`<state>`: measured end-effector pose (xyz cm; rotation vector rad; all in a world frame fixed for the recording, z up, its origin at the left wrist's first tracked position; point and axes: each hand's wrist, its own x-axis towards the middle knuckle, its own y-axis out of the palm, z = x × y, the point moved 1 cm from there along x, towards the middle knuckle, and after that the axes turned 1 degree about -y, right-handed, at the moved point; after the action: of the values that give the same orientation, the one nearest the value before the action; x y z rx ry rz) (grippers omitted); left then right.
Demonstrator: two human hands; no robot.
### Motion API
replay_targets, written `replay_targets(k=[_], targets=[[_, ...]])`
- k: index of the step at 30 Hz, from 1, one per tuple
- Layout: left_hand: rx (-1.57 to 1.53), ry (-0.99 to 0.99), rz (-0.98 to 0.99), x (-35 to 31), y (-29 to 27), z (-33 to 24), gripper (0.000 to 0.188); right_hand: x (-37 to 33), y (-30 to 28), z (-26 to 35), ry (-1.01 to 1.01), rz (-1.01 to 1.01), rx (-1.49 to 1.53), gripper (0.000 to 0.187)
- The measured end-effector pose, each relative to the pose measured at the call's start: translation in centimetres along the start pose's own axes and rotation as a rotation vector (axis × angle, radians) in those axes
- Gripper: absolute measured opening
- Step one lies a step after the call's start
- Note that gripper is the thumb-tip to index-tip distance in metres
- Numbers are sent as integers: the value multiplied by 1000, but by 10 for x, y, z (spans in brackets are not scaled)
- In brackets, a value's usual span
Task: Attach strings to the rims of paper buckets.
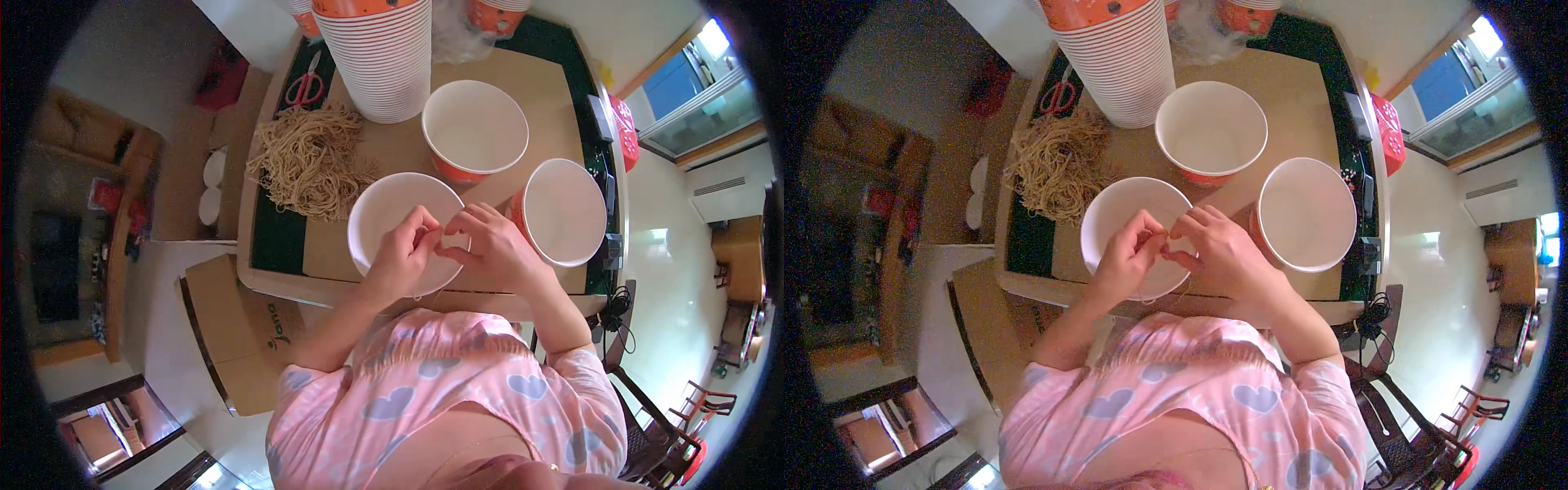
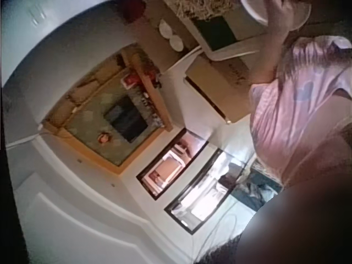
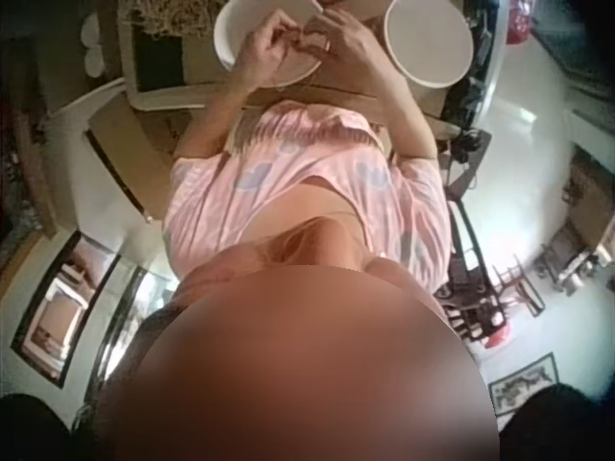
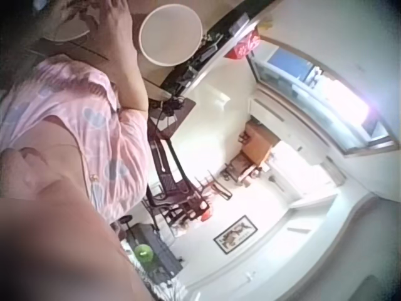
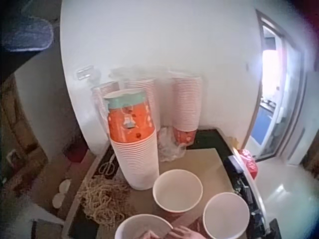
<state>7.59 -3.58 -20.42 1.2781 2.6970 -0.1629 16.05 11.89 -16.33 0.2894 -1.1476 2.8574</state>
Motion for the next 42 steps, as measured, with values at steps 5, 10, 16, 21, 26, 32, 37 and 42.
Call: replay_targets(k=[5, 10, 16, 21, 26, 32, 37, 42], targets=[[16, 110, -141, -3, 2, -3, 6, -1, 5, -12, 11, -11, 4, 13], [148, 155, -82, 1, -4, 9, 9, -1, 1, -5, 171, -96, 138, 12], [630, 314, 84, -2, 0, 10, 27, -1, 2, -5, 172, -65, 128, 11], [624, 262, 61, 1, 4, 11, 15, -2, 3, -7, 170, -69, 118, 11], [644, 372, -164, -2, 9, 3, 11, -2, 7, -12, 61, -48, 30, 11], [772, 443, -226, -10, 12, -4, 12, -5, 3, -4, -20, 77, -105, 11], [795, 451, -233, -12, 14, -6, 10, -4, 2, -2, -49, 83, -138, 10], [811, 490, -224, -12, 12, -5, 16, -2, 9, -10, 2, 69, -108, 12]])
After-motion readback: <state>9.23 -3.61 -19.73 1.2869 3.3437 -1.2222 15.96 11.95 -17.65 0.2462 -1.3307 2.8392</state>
